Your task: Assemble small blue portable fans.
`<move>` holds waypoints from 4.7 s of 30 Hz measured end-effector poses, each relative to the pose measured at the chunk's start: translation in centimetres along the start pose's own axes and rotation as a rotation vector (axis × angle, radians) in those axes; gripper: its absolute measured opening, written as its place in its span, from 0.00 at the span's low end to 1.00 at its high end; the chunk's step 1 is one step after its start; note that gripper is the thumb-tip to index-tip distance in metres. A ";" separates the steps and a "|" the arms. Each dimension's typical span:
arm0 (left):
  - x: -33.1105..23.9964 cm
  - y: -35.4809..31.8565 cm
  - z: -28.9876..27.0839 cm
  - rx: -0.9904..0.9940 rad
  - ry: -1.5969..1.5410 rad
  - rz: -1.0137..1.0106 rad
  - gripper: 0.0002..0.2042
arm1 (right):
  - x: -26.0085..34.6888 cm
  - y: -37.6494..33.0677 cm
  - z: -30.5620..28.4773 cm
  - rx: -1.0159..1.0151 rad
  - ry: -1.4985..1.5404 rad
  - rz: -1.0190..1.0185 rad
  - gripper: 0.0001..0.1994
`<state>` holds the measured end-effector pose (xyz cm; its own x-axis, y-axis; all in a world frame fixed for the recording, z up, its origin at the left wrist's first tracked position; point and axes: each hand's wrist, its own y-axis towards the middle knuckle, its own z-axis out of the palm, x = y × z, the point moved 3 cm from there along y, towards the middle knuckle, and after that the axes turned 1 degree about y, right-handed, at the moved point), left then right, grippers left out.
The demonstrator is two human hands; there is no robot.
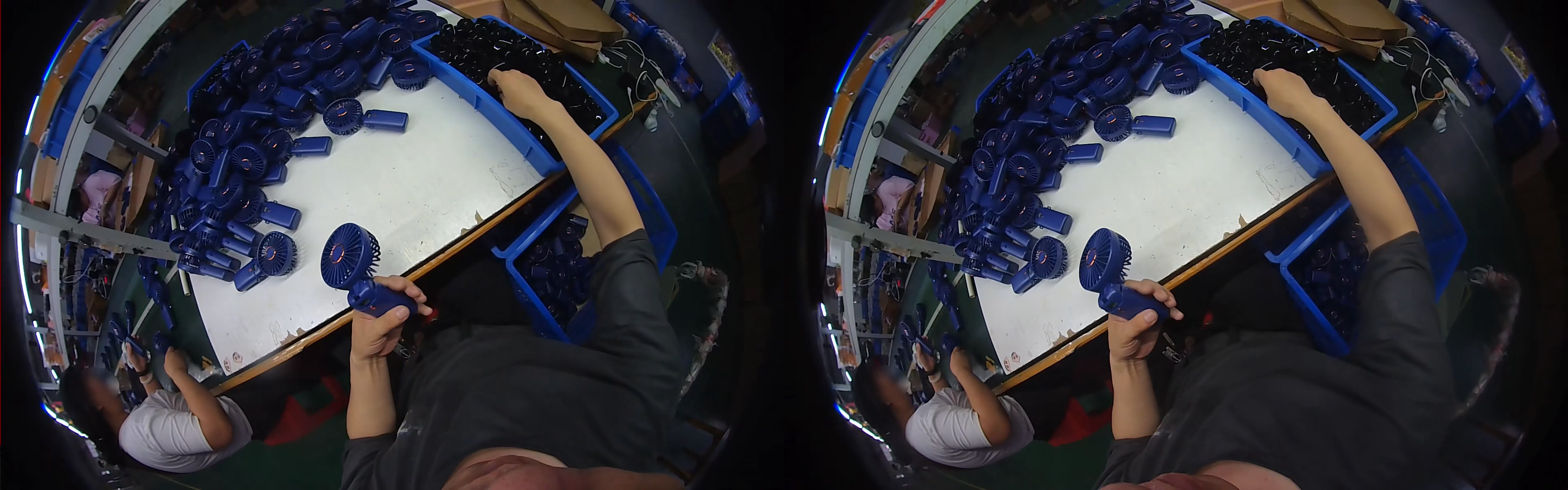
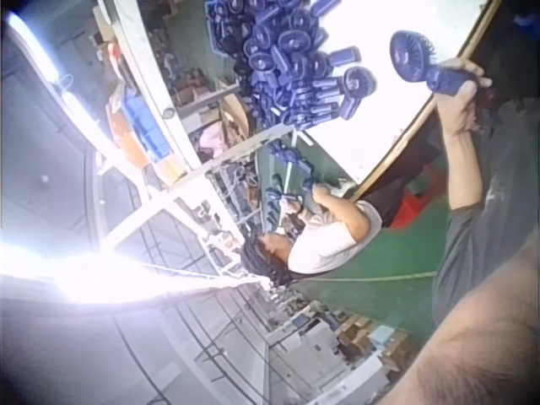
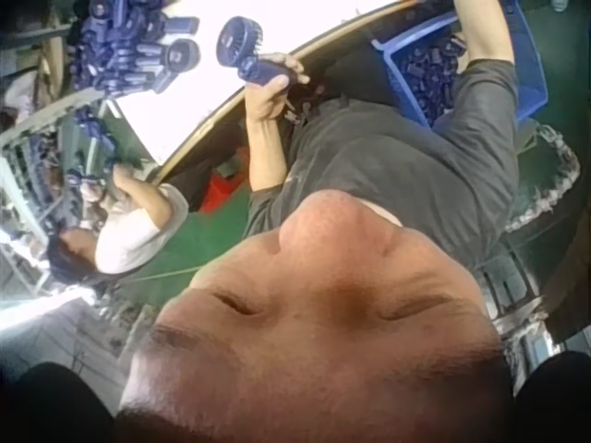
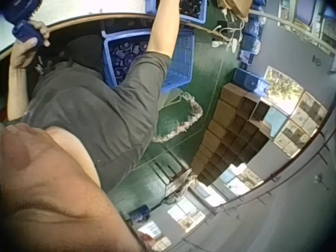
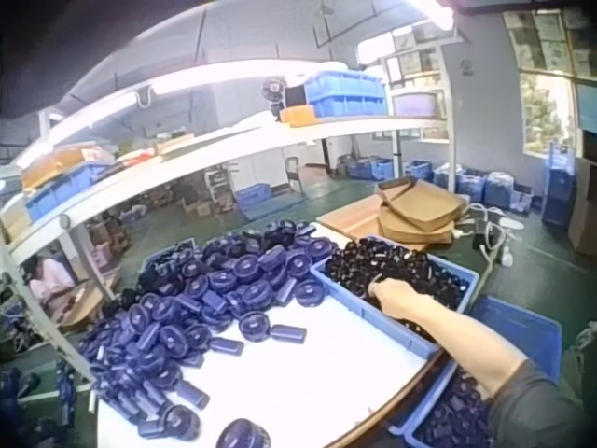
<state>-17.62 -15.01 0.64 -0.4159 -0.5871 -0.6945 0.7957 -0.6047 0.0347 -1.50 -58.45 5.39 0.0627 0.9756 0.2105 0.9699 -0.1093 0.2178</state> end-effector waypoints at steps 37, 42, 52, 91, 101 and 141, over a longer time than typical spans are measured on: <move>1.4 -0.1 0.7 -0.050 -0.010 -0.250 0.18 | 25.6 -16.4 1.2 0.018 0.892 -0.677 0.14; 2.0 0.2 1.1 -0.161 -0.181 -0.119 0.35 | 26.2 -17.3 0.6 0.007 0.667 -0.684 0.19; 1.5 1.8 2.8 -0.126 0.820 0.120 0.29 | 25.9 -22.2 2.3 -0.208 0.735 -0.385 0.32; 0.4 2.5 -5.3 -0.432 -0.019 0.054 0.27 | 27.0 -23.4 5.6 0.304 0.914 -0.329 0.22; 1.9 3.3 2.4 0.054 0.082 -0.104 0.46 | 19.5 -11.7 -5.6 0.951 0.369 -0.430 0.18; 0.9 1.0 -0.4 -0.171 0.122 -0.222 0.16 | 25.0 -15.7 1.5 0.117 0.993 -0.603 0.14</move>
<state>-17.05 -15.92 -0.29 -0.5403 -0.3757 -0.7530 0.7583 -0.6053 -0.2421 -14.78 -32.03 5.78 -0.5771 0.2805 0.7670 0.7987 0.3897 0.4585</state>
